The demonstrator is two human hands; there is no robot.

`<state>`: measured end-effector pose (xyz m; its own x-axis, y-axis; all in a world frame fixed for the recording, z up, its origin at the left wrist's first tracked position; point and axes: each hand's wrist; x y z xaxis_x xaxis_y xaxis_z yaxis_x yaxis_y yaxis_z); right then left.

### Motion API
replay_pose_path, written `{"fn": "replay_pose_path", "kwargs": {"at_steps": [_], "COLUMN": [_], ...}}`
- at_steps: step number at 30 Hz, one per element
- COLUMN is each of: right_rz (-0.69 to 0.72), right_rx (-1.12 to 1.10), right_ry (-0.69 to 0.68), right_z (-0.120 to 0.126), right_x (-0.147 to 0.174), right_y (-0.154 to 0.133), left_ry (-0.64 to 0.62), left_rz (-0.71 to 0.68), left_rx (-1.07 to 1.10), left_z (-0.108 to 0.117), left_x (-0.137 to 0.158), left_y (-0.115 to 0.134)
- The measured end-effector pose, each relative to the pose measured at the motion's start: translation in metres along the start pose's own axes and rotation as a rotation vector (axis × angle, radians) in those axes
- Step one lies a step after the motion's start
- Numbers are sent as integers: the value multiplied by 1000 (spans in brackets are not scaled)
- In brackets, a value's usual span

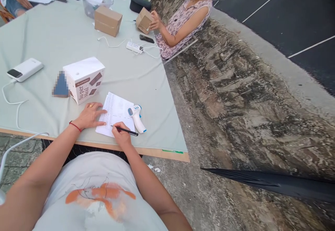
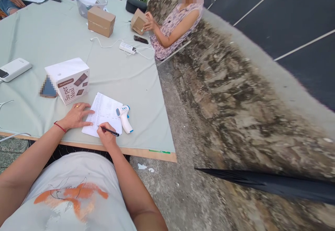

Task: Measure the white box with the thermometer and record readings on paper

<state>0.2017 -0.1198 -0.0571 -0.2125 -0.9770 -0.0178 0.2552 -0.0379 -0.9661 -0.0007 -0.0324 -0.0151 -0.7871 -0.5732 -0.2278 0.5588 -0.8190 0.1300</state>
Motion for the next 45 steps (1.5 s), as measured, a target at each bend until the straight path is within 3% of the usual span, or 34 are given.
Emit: {"fn": "replay_pose_path", "kwargs": {"at_steps": [9,15,45], "right_rz": [8,22,32], "right_rx": [11,30,40], "right_ry": [-12,15,46], "right_z": [0,1,1], "right_x": [0,1,2], "right_y": [-2,-2,2], "left_ry": [-24,-13,-2], "left_rz": [-30,23,19], "left_rx": [-3,-23,-3], "left_z": [4,2,1], "left_x": [-2,-5,-3], "left_y": [6,13,10]}}
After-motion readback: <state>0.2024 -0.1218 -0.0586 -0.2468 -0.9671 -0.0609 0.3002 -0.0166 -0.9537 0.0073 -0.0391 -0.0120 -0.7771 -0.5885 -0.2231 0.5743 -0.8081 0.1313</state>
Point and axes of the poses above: each hand's wrist, its own x-axis away from the middle knuckle, its own z-axis out of the back of the hand, y = z × x, and after that the axes turned 9 degrees about -z, right-handed
